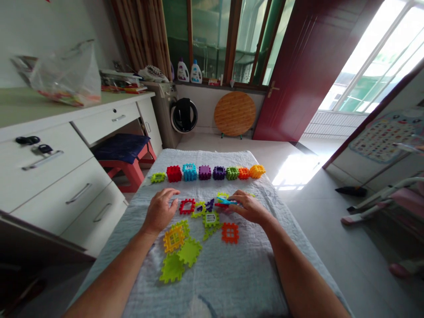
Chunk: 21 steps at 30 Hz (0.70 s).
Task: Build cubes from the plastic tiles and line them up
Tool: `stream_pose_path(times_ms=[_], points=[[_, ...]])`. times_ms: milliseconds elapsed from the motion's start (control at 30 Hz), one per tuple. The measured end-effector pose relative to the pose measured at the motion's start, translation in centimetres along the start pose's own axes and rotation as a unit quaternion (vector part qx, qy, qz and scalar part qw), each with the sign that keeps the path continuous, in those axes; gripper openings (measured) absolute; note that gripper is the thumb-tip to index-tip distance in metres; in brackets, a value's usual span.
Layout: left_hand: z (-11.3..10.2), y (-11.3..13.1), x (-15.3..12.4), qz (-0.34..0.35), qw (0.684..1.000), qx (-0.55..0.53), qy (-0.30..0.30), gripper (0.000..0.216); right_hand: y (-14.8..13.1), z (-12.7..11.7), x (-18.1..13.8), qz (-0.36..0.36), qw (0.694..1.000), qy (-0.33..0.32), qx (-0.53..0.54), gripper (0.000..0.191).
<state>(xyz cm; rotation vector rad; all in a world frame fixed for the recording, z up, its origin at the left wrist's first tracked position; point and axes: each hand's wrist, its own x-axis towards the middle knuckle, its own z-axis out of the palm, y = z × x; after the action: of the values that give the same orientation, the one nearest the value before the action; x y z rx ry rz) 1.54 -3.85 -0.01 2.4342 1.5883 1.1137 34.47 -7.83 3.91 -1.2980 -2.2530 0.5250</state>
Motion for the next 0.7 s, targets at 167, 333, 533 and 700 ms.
stream_pose_path(times_ms=[167, 333, 533, 700], points=[[-0.2, 0.1, 0.0, 0.001, 1.0, -0.007, -0.006, 0.023, -0.1, 0.5, 0.3, -0.003, 0.999, 0.009, 0.031, 0.023], [-0.4, 0.4, 0.1, 0.002, 1.0, -0.012, -0.006, 0.022, 0.1, 1.5, 0.5, 0.084, 0.987, 0.085, 0.106, 0.014], [-0.6, 1.0, 0.1, 0.005, 1.0, -0.018, 0.002, 0.022, -0.2, 2.1, 0.7, 0.08, 0.986, 0.048, 0.137, 0.01], [-0.8, 1.2, 0.3, 0.005, 1.0, -0.02, 0.01, 0.021, 0.6, 2.6, 0.9, 0.113, 0.968, 0.078, 0.211, 0.017]])
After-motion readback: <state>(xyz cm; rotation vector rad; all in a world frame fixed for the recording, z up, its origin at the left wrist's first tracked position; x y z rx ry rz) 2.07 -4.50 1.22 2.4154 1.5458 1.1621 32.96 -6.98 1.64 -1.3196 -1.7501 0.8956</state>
